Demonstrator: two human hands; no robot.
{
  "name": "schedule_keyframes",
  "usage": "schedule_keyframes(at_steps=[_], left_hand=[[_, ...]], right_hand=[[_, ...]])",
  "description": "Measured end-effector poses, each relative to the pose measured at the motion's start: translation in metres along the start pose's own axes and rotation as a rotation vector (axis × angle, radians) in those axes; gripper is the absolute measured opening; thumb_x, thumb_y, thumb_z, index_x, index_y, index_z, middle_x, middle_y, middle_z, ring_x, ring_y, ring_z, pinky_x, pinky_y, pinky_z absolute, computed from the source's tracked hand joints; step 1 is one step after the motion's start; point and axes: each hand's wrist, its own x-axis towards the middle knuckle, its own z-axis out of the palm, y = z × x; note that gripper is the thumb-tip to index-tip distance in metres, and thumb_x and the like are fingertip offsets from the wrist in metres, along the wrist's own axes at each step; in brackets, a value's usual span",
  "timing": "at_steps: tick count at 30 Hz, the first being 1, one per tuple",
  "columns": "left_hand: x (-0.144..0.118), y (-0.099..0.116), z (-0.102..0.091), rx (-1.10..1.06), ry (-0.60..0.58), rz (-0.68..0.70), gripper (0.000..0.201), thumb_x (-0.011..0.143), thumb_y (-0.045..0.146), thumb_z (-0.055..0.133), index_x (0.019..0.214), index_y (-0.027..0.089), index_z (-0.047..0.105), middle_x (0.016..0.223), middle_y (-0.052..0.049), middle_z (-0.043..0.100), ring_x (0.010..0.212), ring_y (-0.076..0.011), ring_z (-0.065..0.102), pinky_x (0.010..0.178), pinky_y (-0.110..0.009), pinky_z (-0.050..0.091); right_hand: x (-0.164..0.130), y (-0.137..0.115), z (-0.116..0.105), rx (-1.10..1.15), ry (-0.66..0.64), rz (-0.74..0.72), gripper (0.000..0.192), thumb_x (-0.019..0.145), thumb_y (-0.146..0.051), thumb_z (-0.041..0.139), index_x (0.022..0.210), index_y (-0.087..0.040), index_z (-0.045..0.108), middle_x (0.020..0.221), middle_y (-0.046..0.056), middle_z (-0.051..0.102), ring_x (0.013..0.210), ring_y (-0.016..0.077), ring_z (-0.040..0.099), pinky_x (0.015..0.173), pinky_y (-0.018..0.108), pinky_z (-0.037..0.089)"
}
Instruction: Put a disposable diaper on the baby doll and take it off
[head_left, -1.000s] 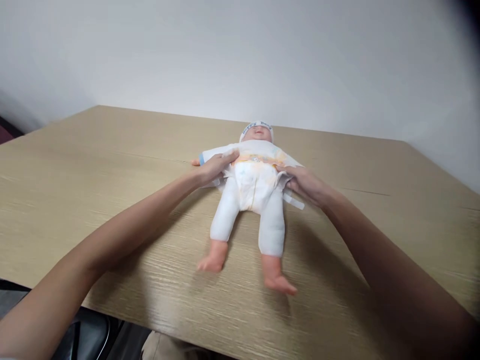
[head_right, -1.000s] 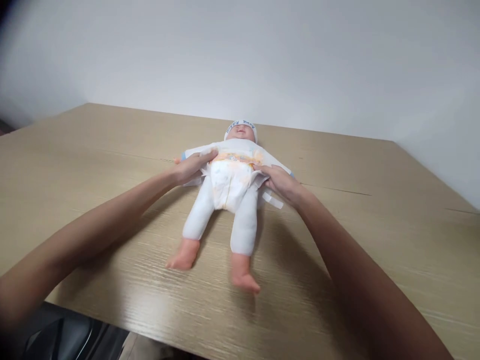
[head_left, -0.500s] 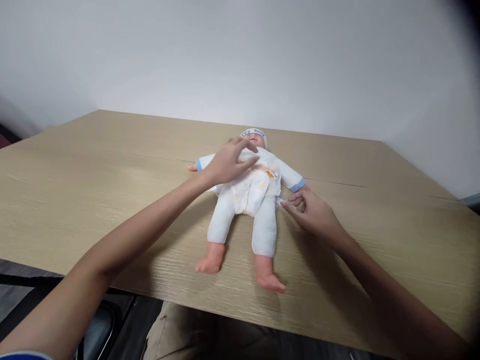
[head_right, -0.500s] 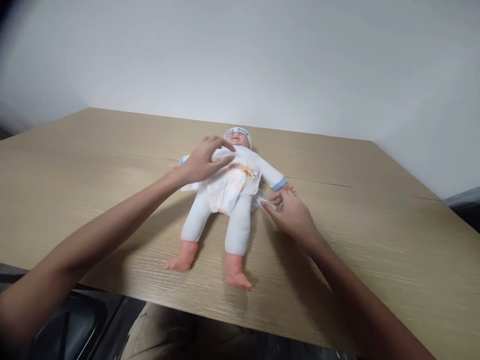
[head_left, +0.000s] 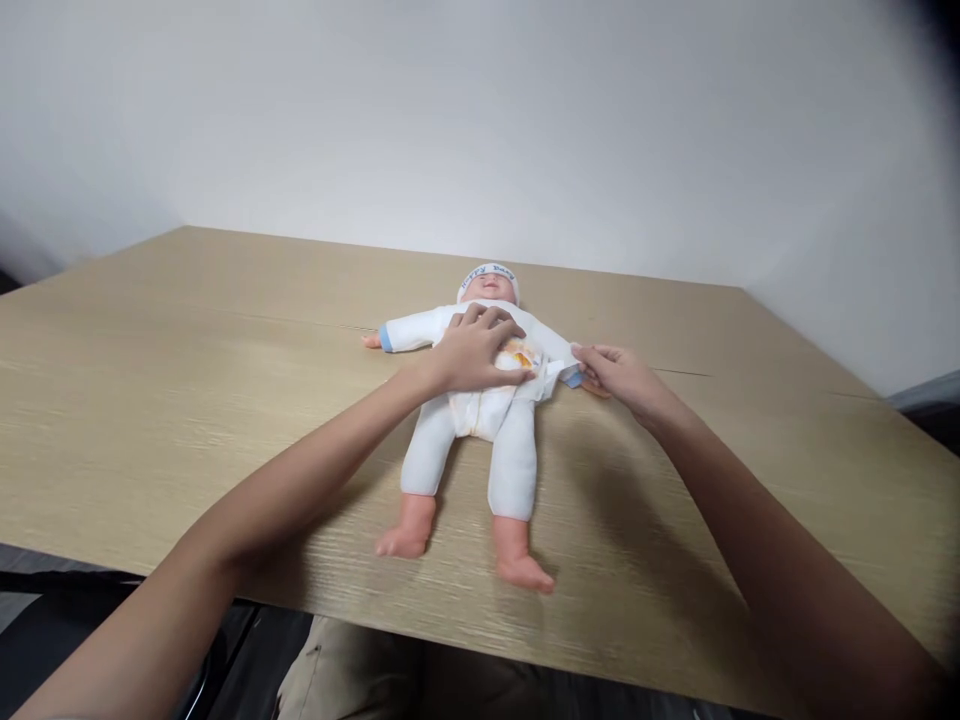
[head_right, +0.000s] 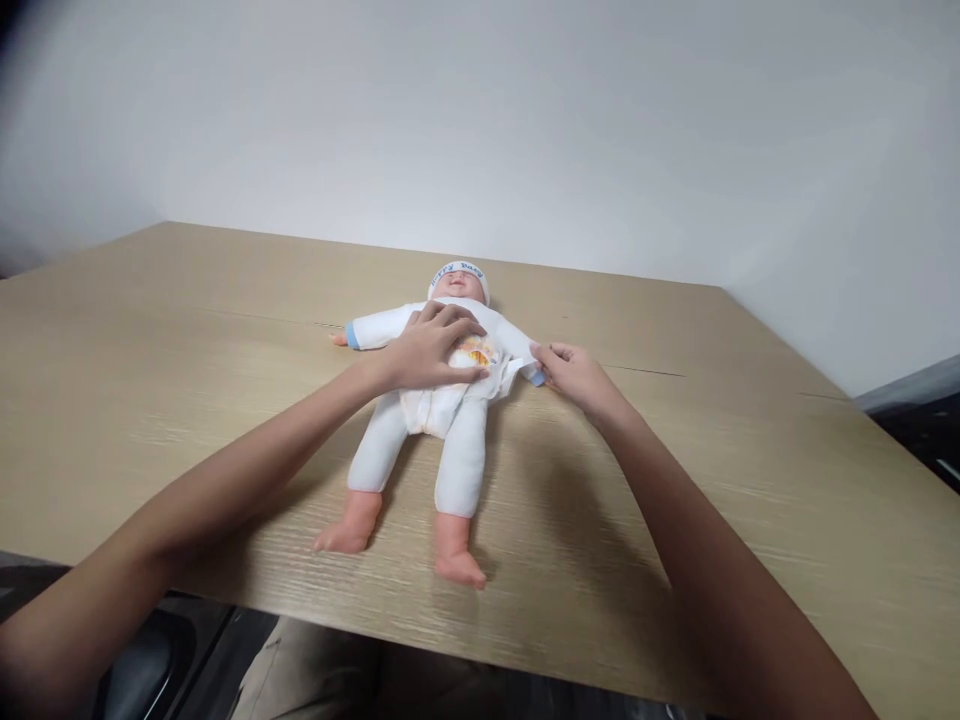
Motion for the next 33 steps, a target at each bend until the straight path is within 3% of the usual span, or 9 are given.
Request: schedule_keyframes(at_steps=[7, 11, 14, 18, 21, 24, 26, 29, 33], left_hand=[[0.001, -0.002, 0.007, -0.030, 0.057, -0.030, 0.061, 0.090, 0.063, 0.075, 0.138, 0.027, 0.067, 0.146, -0.011, 0.064, 0.144, -0.0389, 0.045, 0.120, -0.060, 0.042], [0.003, -0.008, 0.011, -0.095, 0.078, -0.028, 0.057, 0.086, 0.056, 0.078, 0.133, 0.026, 0.067, 0.144, -0.011, 0.065, 0.140, -0.0389, 0.048, 0.120, -0.060, 0.041], [0.004, -0.011, 0.012, -0.146, 0.087, -0.036, 0.057, 0.084, 0.054, 0.079, 0.133, 0.027, 0.068, 0.144, -0.010, 0.066, 0.141, -0.0400, 0.048, 0.121, -0.061, 0.040], [0.002, -0.012, 0.000, -0.256, 0.046, -0.055, 0.064, 0.082, 0.052, 0.082, 0.138, 0.025, 0.066, 0.149, -0.010, 0.066, 0.148, -0.0408, 0.045, 0.125, -0.060, 0.039], [-0.004, -0.017, -0.013, -0.444, -0.001, 0.003, 0.075, 0.084, 0.049, 0.084, 0.150, 0.024, 0.060, 0.159, -0.012, 0.060, 0.154, -0.0371, 0.047, 0.127, -0.053, 0.041], [-0.018, -0.033, -0.019, -0.636, 0.052, 0.033, 0.070, 0.095, 0.049, 0.076, 0.156, 0.025, 0.053, 0.167, -0.013, 0.053, 0.156, -0.0309, 0.049, 0.127, -0.045, 0.043], [-0.036, -0.049, -0.018, -0.648, 0.141, -0.037, 0.057, 0.103, 0.052, 0.066, 0.151, 0.025, 0.054, 0.165, -0.013, 0.055, 0.152, -0.0281, 0.054, 0.125, -0.044, 0.045], [-0.072, -0.071, -0.015, -0.434, 0.230, -0.193, 0.042, 0.106, 0.053, 0.058, 0.134, 0.022, 0.060, 0.146, -0.014, 0.066, 0.131, -0.0280, 0.063, 0.115, -0.047, 0.050], [-0.110, -0.088, -0.016, -0.120, 0.100, -0.290, 0.037, 0.099, 0.059, 0.062, 0.105, 0.022, 0.062, 0.110, -0.013, 0.074, 0.116, -0.0348, 0.060, 0.105, -0.052, 0.048]], right_hand=[[0.014, -0.053, 0.035, -0.116, -0.096, -0.238, 0.055, 0.097, -0.071, 0.060, 0.071, -0.023, 0.055, 0.068, -0.001, 0.053, 0.067, 0.0160, 0.046, 0.064, 0.032, 0.034], [0.019, -0.061, 0.057, -0.153, -0.102, -0.220, 0.051, 0.098, -0.066, 0.061, 0.071, -0.023, 0.057, 0.069, 0.000, 0.056, 0.068, 0.0174, 0.049, 0.064, 0.033, 0.035], [0.012, -0.059, 0.063, -0.089, -0.016, -0.237, 0.048, 0.098, -0.069, 0.063, 0.082, -0.024, 0.064, 0.076, 0.002, 0.064, 0.071, 0.0196, 0.055, 0.066, 0.034, 0.042], [-0.017, -0.052, 0.066, -0.104, 0.124, -0.510, 0.035, 0.107, -0.057, 0.060, 0.117, -0.026, 0.073, 0.122, 0.009, 0.077, 0.114, 0.0292, 0.070, 0.103, 0.046, 0.055], [-0.038, -0.042, 0.070, -0.197, 0.067, -0.699, 0.041, 0.115, -0.045, 0.047, 0.149, -0.029, 0.064, 0.156, 0.009, 0.065, 0.151, 0.0302, 0.054, 0.129, 0.055, 0.039], [-0.046, -0.032, 0.074, -0.249, 0.018, -0.734, 0.051, 0.117, -0.041, 0.039, 0.166, -0.030, 0.050, 0.172, 0.006, 0.051, 0.162, 0.0280, 0.043, 0.135, 0.057, 0.033], [-0.047, -0.030, 0.073, -0.273, 0.027, -0.744, 0.053, 0.117, -0.041, 0.038, 0.169, -0.029, 0.047, 0.174, 0.006, 0.049, 0.164, 0.0285, 0.039, 0.136, 0.058, 0.031], [-0.046, -0.040, 0.069, -0.279, 0.055, -0.759, 0.051, 0.117, -0.040, 0.040, 0.166, -0.029, 0.050, 0.169, 0.006, 0.055, 0.161, 0.0306, 0.043, 0.134, 0.058, 0.032], [-0.037, -0.070, 0.071, -0.297, 0.091, -0.781, 0.038, 0.115, -0.043, 0.048, 0.142, -0.030, 0.071, 0.136, 0.010, 0.071, 0.130, 0.0329, 0.063, 0.117, 0.055, 0.046]])
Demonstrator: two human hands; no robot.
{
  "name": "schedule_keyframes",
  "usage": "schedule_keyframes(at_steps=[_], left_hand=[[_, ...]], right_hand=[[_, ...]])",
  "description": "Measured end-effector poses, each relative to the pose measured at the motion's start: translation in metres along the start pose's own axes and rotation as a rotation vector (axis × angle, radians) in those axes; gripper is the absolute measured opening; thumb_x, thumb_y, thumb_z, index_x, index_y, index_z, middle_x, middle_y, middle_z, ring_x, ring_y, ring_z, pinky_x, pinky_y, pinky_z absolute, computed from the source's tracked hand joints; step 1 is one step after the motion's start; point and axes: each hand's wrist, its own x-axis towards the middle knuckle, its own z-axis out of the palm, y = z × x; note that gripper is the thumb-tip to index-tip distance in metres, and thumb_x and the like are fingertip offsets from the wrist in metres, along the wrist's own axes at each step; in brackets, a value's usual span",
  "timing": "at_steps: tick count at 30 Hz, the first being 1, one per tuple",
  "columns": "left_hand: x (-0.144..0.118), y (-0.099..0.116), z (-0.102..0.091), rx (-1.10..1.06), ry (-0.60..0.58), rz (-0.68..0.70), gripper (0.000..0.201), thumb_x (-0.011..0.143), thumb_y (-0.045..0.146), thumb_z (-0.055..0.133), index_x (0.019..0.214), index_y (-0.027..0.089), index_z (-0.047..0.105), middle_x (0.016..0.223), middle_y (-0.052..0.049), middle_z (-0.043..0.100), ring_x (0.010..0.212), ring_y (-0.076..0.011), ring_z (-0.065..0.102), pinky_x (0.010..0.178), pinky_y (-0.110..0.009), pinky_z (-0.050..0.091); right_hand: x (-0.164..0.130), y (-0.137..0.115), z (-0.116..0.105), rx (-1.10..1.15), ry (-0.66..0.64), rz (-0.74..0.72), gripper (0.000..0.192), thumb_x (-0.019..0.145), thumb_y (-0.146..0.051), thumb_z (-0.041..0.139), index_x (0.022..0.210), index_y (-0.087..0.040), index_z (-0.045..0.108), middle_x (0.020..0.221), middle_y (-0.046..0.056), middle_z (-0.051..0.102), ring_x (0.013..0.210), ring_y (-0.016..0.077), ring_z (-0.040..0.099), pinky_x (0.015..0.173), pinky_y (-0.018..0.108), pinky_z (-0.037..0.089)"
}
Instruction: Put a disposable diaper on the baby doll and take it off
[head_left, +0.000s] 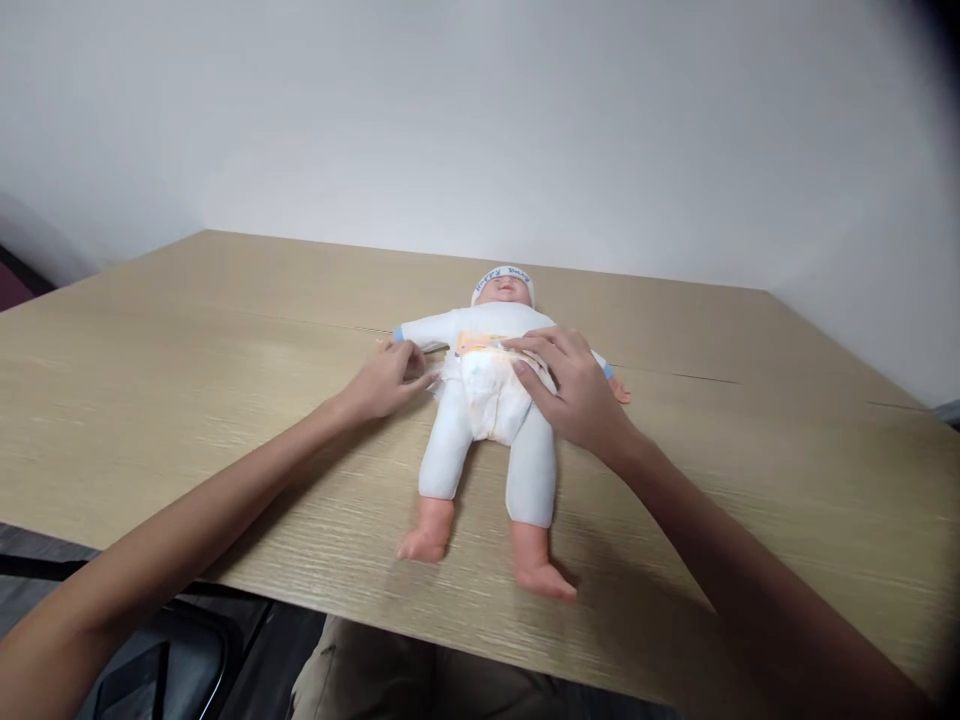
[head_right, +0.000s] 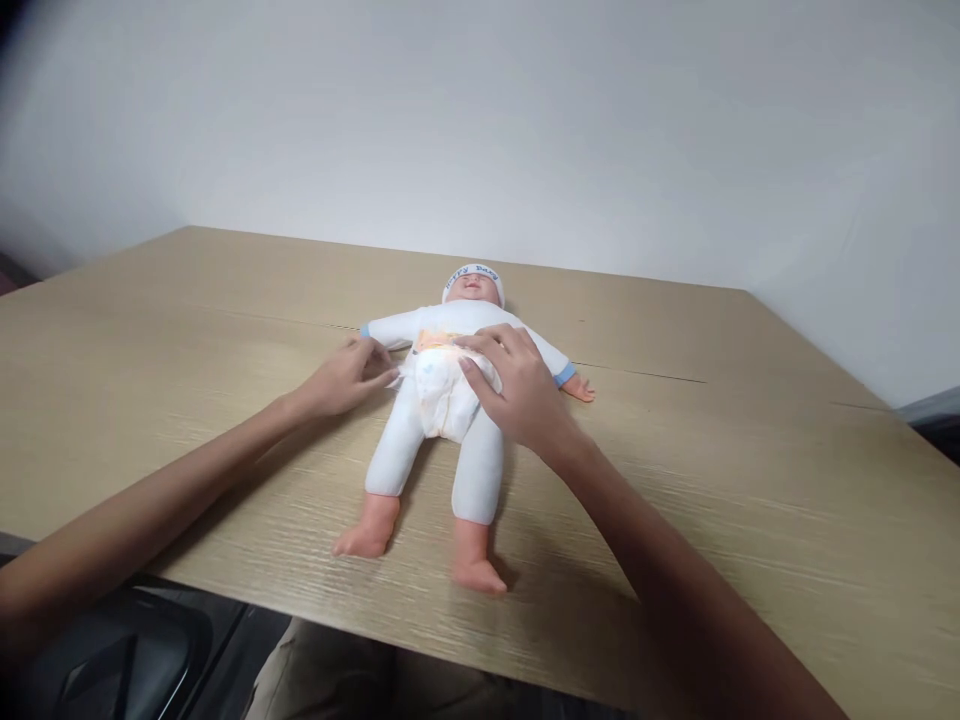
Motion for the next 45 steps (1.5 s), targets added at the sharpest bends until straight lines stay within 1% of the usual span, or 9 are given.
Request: schedule_keyframes(at_steps=[3, 8, 12, 16, 21, 24, 30, 40, 45], left_hand=[[-0.001, -0.006, -0.002, 0.065, -0.108, -0.055, 0.040, 0.091, 0.061, 0.068, 0.090, 0.023, 0.059, 0.096, -0.012, 0.071, 0.102, -0.0350, 0.060, 0.092, -0.048, 0.048], [0.023, -0.014, -0.009, -0.129, -0.254, -0.226, 0.039, 0.085, 0.056, 0.068, 0.066, 0.023, 0.058, 0.074, -0.006, 0.061, 0.075, -0.0250, 0.055, 0.074, -0.037, 0.041], [0.044, -0.010, -0.017, -0.407, -0.180, -0.284, 0.041, 0.090, 0.053, 0.062, 0.063, 0.023, 0.055, 0.066, -0.002, 0.052, 0.065, -0.0186, 0.045, 0.066, -0.034, 0.035], [0.058, 0.023, -0.013, -0.557, -0.108, -0.156, 0.038, 0.094, 0.044, 0.061, 0.065, 0.021, 0.055, 0.071, -0.002, 0.056, 0.068, -0.0173, 0.047, 0.067, -0.034, 0.036], [0.066, 0.056, 0.006, -0.618, -0.117, 0.042, 0.040, 0.106, 0.044, 0.050, 0.073, 0.021, 0.051, 0.073, -0.001, 0.050, 0.071, -0.0177, 0.045, 0.070, -0.035, 0.038], [0.065, 0.050, 0.015, -0.733, -0.086, 0.112, 0.044, 0.113, 0.052, 0.037, 0.085, 0.022, 0.054, 0.082, -0.002, 0.053, 0.078, -0.0190, 0.050, 0.076, -0.035, 0.044], [0.058, 0.028, 0.034, -0.643, 0.080, 0.031, 0.043, 0.104, 0.059, 0.063, 0.126, 0.023, 0.052, 0.111, -0.005, 0.061, 0.086, -0.0171, 0.055, 0.076, -0.030, 0.047], [0.065, 0.026, 0.035, -0.816, -0.063, 0.001, 0.049, 0.098, 0.070, 0.065, 0.095, 0.023, 0.052, 0.082, 0.002, 0.048, 0.072, -0.0152, 0.043, 0.068, -0.030, 0.036], [0.063, 0.032, 0.038, -0.686, 0.089, -0.073, 0.034, 0.103, 0.054, 0.063, 0.100, 0.021, 0.053, 0.093, -0.001, 0.059, 0.083, -0.0166, 0.053, 0.079, -0.030, 0.044]], right_hand=[[0.027, -0.008, 0.008, -0.036, -0.059, -0.040, 0.033, 0.113, -0.044, 0.052, 0.127, -0.028, 0.077, 0.114, 0.010, 0.067, 0.107, 0.0297, 0.064, 0.103, 0.050, 0.051], [0.055, -0.012, 0.024, -0.096, -0.221, -0.035, 0.029, 0.110, -0.040, 0.056, 0.114, -0.028, 0.082, 0.098, 0.008, 0.063, 0.096, 0.0276, 0.061, 0.089, 0.043, 0.049], [0.057, -0.011, 0.027, -0.064, -0.241, 0.022, 0.025, 0.107, -0.038, 0.060, 0.109, -0.028, 0.083, 0.096, 0.007, 0.065, 0.095, 0.0269, 0.061, 0.086, 0.042, 0.049], [0.056, -0.010, 0.026, 0.004, -0.222, 0.089, 0.024, 0.104, -0.038, 0.064, 0.119, -0.026, 0.078, 0.097, 0.005, 0.068, 0.095, 0.0265, 0.064, 0.090, 0.042, 0.049], [0.059, -0.006, 0.026, 0.112, -0.205, 0.293, 0.062, 0.096, -0.044, 0.074, 0.152, -0.024, 0.058, 0.087, -0.001, 0.065, 0.083, 0.0228, 0.063, 0.079, 0.036, 0.048], [0.060, -0.002, 0.028, 0.173, -0.182, 0.328, 0.055, 0.099, -0.044, 0.069, 0.149, -0.023, 0.060, 0.086, -0.001, 0.067, 0.080, 0.0213, 0.062, 0.079, 0.035, 0.048], [0.061, 0.004, 0.035, 0.259, -0.127, 0.364, 0.040, 0.098, -0.027, 0.057, 0.136, -0.025, 0.068, 0.078, -0.003, 0.059, 0.074, 0.0186, 0.057, 0.076, 0.034, 0.046], [0.058, 0.000, 0.038, 0.239, -0.091, 0.350, 0.043, 0.089, -0.020, 0.059, 0.130, -0.025, 0.071, 0.072, -0.006, 0.048, 0.069, 0.0181, 0.051, 0.071, 0.033, 0.040], [0.060, 0.000, 0.039, 0.192, -0.003, 0.328, 0.045, 0.083, -0.013, 0.060, 0.125, -0.023, 0.073, 0.069, -0.007, 0.041, 0.066, 0.0177, 0.049, 0.072, 0.032, 0.042]])
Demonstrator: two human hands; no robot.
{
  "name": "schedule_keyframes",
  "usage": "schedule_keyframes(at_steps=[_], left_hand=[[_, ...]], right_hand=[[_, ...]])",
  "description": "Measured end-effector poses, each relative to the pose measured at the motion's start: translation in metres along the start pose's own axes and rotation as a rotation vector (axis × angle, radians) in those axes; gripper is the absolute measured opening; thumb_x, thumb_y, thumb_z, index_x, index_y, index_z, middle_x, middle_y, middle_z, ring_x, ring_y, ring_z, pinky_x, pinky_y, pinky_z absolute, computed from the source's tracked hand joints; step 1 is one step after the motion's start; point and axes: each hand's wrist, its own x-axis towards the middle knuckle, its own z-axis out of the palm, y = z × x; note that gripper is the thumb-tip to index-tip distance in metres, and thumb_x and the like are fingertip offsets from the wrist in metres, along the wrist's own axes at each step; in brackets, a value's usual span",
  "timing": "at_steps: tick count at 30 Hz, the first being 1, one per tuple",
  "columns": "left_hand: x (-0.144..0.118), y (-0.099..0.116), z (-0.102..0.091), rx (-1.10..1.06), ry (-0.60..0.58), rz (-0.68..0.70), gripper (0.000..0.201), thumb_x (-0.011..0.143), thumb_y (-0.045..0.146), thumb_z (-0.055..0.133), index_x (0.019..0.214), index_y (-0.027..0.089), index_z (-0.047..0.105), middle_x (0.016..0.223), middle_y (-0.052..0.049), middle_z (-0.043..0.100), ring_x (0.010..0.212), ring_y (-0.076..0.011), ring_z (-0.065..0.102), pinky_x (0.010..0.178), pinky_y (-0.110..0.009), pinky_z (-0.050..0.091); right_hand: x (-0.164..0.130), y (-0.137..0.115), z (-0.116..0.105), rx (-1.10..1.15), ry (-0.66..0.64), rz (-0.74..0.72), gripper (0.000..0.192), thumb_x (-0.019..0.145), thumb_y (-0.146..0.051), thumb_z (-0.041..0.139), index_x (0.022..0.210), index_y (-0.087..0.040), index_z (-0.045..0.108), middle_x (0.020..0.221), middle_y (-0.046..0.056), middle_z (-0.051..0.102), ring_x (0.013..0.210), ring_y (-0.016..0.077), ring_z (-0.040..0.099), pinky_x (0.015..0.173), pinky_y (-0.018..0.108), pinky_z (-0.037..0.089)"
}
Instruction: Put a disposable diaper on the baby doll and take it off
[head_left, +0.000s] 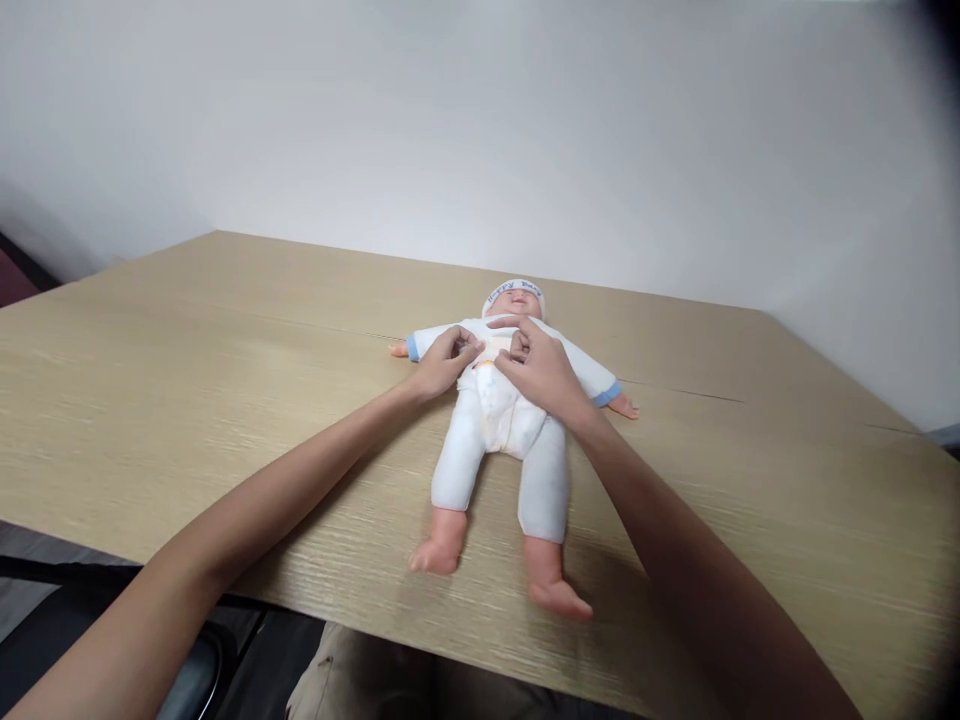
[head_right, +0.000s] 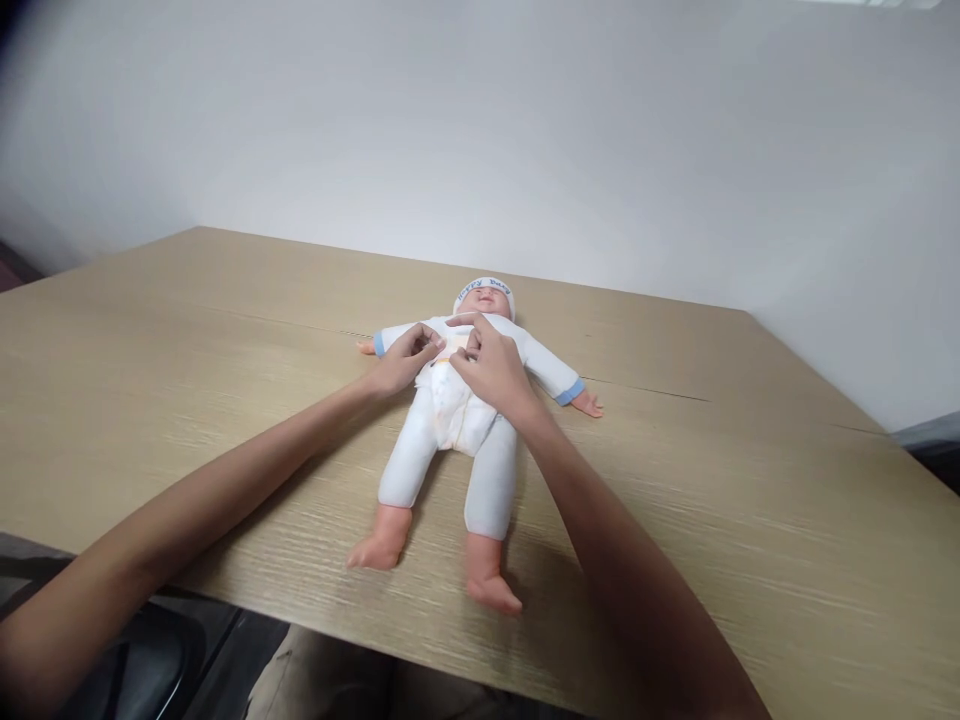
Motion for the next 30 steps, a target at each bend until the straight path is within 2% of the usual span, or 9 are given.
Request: schedule_keyframes(at_steps=[3, 5, 7, 9, 12, 15, 20, 26, 30], left_hand=[[-0.022, 0.014, 0.000, 0.183, 0.246, 0.051, 0.024, 0.107, 0.045, 0.059, 0.112, 0.021, 0.055, 0.116, -0.007, 0.066, 0.096, -0.0188, 0.057, 0.091, -0.034, 0.047], [-0.048, 0.031, -0.003, 0.279, 0.295, 0.169, 0.023, 0.110, 0.045, 0.057, 0.115, 0.022, 0.057, 0.122, -0.008, 0.068, 0.099, -0.0203, 0.056, 0.094, -0.037, 0.047], [-0.078, 0.049, -0.008, 0.333, 0.130, 0.322, 0.022, 0.112, 0.044, 0.054, 0.113, 0.023, 0.060, 0.117, -0.007, 0.070, 0.100, -0.0216, 0.057, 0.094, -0.038, 0.047], [-0.104, 0.063, -0.012, 0.426, -0.200, 0.433, 0.024, 0.113, 0.043, 0.052, 0.110, 0.023, 0.065, 0.112, -0.007, 0.072, 0.103, -0.0236, 0.058, 0.097, -0.040, 0.046], [-0.125, 0.068, -0.014, 0.606, -0.501, 0.442, 0.027, 0.113, 0.045, 0.053, 0.107, 0.024, 0.069, 0.112, -0.006, 0.075, 0.105, -0.0267, 0.057, 0.099, -0.043, 0.043], [-0.125, 0.061, -0.011, 0.622, -0.429, 0.309, 0.030, 0.109, 0.050, 0.060, 0.100, 0.022, 0.065, 0.103, -0.005, 0.074, 0.099, -0.0261, 0.057, 0.096, -0.042, 0.042], [-0.113, 0.052, 0.000, 0.551, -0.229, 0.123, 0.047, 0.096, 0.065, 0.075, 0.096, 0.022, 0.055, 0.087, -0.003, 0.065, 0.083, -0.0230, 0.055, 0.075, -0.035, 0.038], [-0.104, 0.044, 0.007, 0.630, -0.246, 0.224, 0.050, 0.101, 0.063, 0.069, 0.078, 0.022, 0.052, 0.077, -0.002, 0.061, 0.086, -0.0240, 0.056, 0.082, -0.038, 0.038], [-0.106, 0.040, 0.004, 0.573, -0.238, 0.324, 0.035, 0.105, 0.054, 0.066, 0.092, 0.021, 0.064, 0.114, -0.008, 0.071, 0.109, -0.0277, 0.060, 0.100, -0.044, 0.043]], right_hand=[[-0.017, -0.012, -0.005, -0.046, 0.136, -0.081, 0.037, 0.085, -0.010, 0.059, 0.117, -0.022, 0.072, 0.071, -0.005, 0.046, 0.070, 0.0184, 0.053, 0.076, 0.033, 0.046], [-0.043, -0.024, -0.012, -0.057, 0.172, -0.173, 0.025, 0.091, -0.013, 0.061, 0.112, -0.023, 0.070, 0.080, -0.002, 0.056, 0.077, 0.0196, 0.058, 0.079, 0.034, 0.048], [-0.078, -0.037, -0.019, -0.028, 0.090, -0.226, 0.014, 0.097, -0.020, 0.065, 0.110, -0.024, 0.068, 0.092, 0.002, 0.065, 0.083, 0.0203, 0.063, 0.078, 0.034, 0.051], [-0.114, -0.043, -0.026, -0.015, -0.091, -0.201, 0.010, 0.101, -0.024, 0.068, 0.111, -0.025, 0.067, 0.102, 0.003, 0.071, 0.082, 0.0193, 0.067, 0.076, 0.033, 0.053], [-0.151, -0.038, -0.032, -0.107, -0.245, -0.128, 0.005, 0.102, -0.024, 0.068, 0.106, -0.025, 0.067, 0.102, 0.003, 0.076, 0.085, 0.0207, 0.070, 0.078, 0.034, 0.052], [-0.156, -0.023, -0.031, -0.227, -0.202, -0.044, 0.001, 0.103, -0.024, 0.067, 0.103, -0.023, 0.067, 0.096, 0.004, 0.076, 0.088, 0.0228, 0.072, 0.080, 0.034, 0.049], [-0.140, -0.010, -0.018, -0.394, -0.110, 0.069, 0.016, 0.103, -0.036, 0.071, 0.096, -0.023, 0.064, 0.083, 0.000, 0.072, 0.075, 0.0212, 0.067, 0.067, 0.033, 0.037], [-0.142, -0.007, -0.003, -0.377, -0.016, 0.021, 0.018, 0.105, -0.039, 0.066, 0.097, -0.023, 0.067, 0.101, 0.004, 0.075, 0.073, 0.0202, 0.063, 0.068, 0.035, 0.038], [-0.147, -0.009, 0.000, -0.350, 0.037, -0.005, 0.021, 0.106, -0.039, 0.063, 0.111, -0.021, 0.071, 0.119, 0.009, 0.073, 0.080, 0.0221, 0.065, 0.076, 0.037, 0.045]])
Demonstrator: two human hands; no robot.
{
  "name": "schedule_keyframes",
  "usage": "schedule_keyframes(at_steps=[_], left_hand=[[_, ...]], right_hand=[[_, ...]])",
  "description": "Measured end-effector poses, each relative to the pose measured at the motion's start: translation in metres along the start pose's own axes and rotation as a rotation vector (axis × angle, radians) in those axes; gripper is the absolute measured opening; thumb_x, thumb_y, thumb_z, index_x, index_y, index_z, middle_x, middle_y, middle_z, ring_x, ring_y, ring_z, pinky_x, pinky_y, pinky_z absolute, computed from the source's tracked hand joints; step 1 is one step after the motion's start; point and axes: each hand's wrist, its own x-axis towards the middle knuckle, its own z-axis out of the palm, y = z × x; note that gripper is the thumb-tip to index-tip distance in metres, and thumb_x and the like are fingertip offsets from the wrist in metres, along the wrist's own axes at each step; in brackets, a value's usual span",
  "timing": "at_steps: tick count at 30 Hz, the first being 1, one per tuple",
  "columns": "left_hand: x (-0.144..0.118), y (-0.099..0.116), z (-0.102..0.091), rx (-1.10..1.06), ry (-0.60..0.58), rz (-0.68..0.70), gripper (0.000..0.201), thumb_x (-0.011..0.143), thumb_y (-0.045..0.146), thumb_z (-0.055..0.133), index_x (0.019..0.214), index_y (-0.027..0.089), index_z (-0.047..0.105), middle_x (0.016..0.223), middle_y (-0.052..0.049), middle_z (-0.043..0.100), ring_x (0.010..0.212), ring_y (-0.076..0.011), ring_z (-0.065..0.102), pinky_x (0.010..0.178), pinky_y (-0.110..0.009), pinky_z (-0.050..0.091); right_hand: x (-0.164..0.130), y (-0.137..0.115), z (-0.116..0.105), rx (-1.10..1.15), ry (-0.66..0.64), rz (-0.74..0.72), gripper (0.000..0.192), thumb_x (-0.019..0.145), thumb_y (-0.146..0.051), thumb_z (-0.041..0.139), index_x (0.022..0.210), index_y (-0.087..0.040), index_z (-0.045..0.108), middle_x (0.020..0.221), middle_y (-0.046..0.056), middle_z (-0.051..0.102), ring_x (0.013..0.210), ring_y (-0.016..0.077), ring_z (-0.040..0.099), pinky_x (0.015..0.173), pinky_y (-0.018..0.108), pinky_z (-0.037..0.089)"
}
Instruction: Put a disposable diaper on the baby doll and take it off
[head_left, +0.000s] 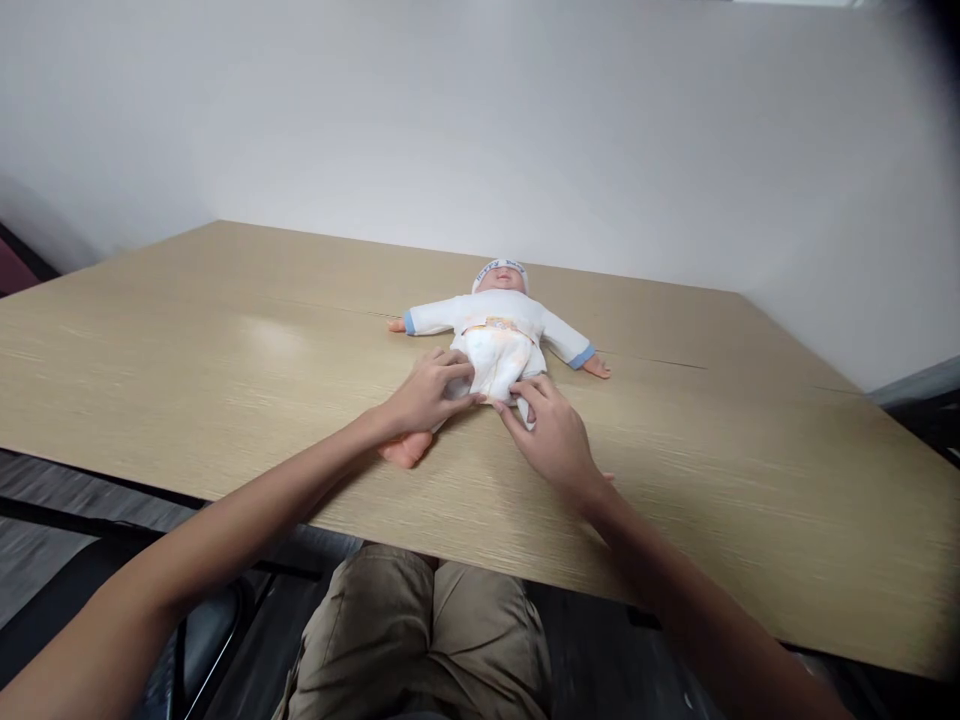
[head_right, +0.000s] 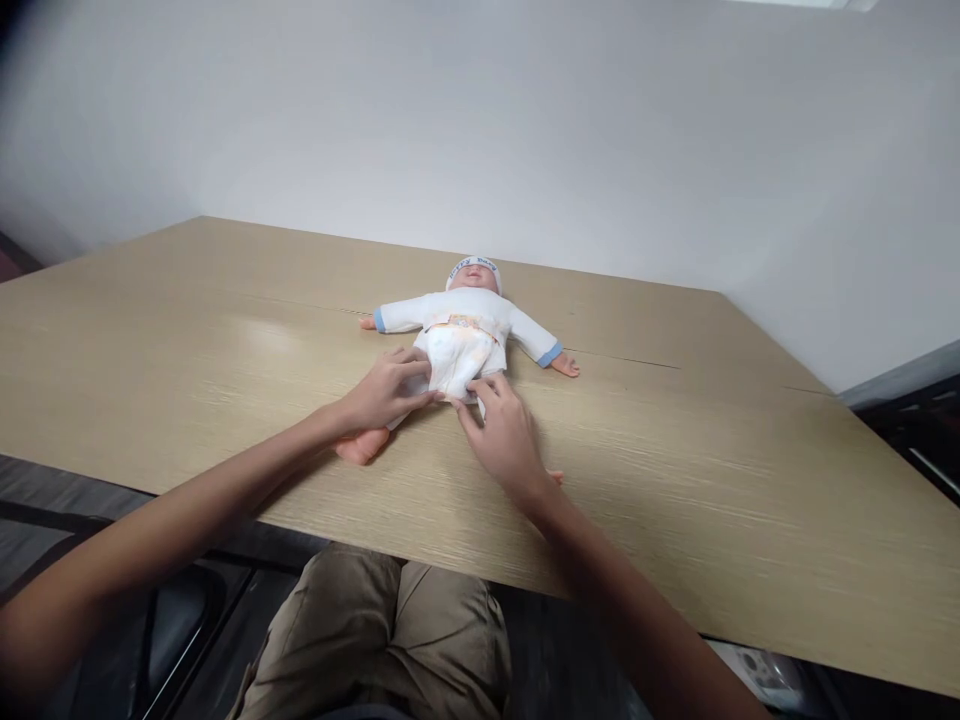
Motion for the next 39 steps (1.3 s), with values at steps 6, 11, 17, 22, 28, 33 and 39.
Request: schedule_keyframes(at_steps=[6, 11, 17, 22, 28, 33, 39], left_hand=[[-0.002, 0.006, -0.003, -0.075, 0.001, 0.005, 0.028, 0.104, 0.049, 0.068, 0.100, 0.021, 0.066, 0.133, -0.010, 0.068, 0.118, -0.0298, 0.056, 0.109, -0.047, 0.041], [0.000, 0.000, 0.000, -0.210, 0.003, -0.127, 0.031, 0.096, 0.050, 0.077, 0.099, 0.022, 0.063, 0.101, -0.006, 0.063, 0.104, -0.0271, 0.053, 0.097, -0.043, 0.043], [-0.003, -0.008, 0.013, -0.777, 0.153, -0.302, 0.052, 0.081, 0.040, 0.092, 0.109, 0.023, 0.052, 0.105, -0.003, 0.064, 0.097, -0.0199, 0.062, 0.088, -0.035, 0.048], [-0.006, 0.003, 0.008, -0.622, 0.139, -0.397, 0.050, 0.080, 0.045, 0.093, 0.112, 0.020, 0.064, 0.103, -0.005, 0.072, 0.098, -0.0223, 0.067, 0.090, -0.037, 0.051], [0.006, 0.004, -0.006, -0.552, -0.129, -0.404, 0.041, 0.089, 0.058, 0.080, 0.104, 0.020, 0.080, 0.105, -0.008, 0.080, 0.098, -0.0269, 0.070, 0.086, -0.041, 0.054], [0.011, -0.001, -0.007, -0.766, -0.171, -0.477, 0.041, 0.088, 0.055, 0.083, 0.110, 0.020, 0.081, 0.117, -0.011, 0.082, 0.105, -0.0286, 0.074, 0.090, -0.043, 0.059], [0.007, 0.001, -0.010, -0.929, -0.127, -0.503, 0.044, 0.092, 0.055, 0.081, 0.118, 0.019, 0.078, 0.122, -0.016, 0.081, 0.115, -0.0331, 0.075, 0.093, -0.048, 0.063]], right_hand=[[0.000, -0.007, -0.001, 0.020, -0.018, 0.020, 0.025, 0.106, -0.045, 0.058, 0.109, -0.022, 0.066, 0.107, 0.009, 0.075, 0.082, 0.0247, 0.065, 0.075, 0.038, 0.045], [0.007, -0.003, 0.001, 0.171, -0.049, 0.213, 0.035, 0.096, -0.054, 0.069, 0.111, -0.025, 0.057, 0.087, 0.003, 0.071, 0.070, 0.0226, 0.061, 0.068, 0.036, 0.043], [0.007, 0.009, -0.010, 0.395, 0.076, 0.354, 0.046, 0.088, -0.060, 0.079, 0.111, -0.026, 0.057, 0.104, 0.006, 0.080, 0.071, 0.0199, 0.063, 0.074, 0.037, 0.049], [0.005, 0.007, -0.023, 0.275, 0.026, 0.291, 0.032, 0.092, -0.056, 0.076, 0.099, -0.025, 0.073, 0.103, 0.006, 0.083, 0.085, 0.0260, 0.069, 0.081, 0.040, 0.048], [0.015, 0.001, -0.016, 0.162, -0.078, 0.222, 0.037, 0.096, -0.057, 0.071, 0.079, -0.024, 0.070, 0.087, 0.005, 0.078, 0.088, 0.0283, 0.064, 0.081, 0.040, 0.044], [0.023, 0.010, -0.013, 0.410, -0.134, 0.295, 0.039, 0.097, -0.057, 0.069, 0.082, -0.021, 0.074, 0.087, 0.003, 0.077, 0.085, 0.0255, 0.066, 0.079, 0.037, 0.047], [0.014, 0.014, -0.011, 0.390, -0.028, 0.328, 0.035, 0.096, -0.057, 0.072, 0.097, -0.023, 0.081, 0.109, 0.008, 0.077, 0.107, 0.0310, 0.068, 0.095, 0.045, 0.051]])
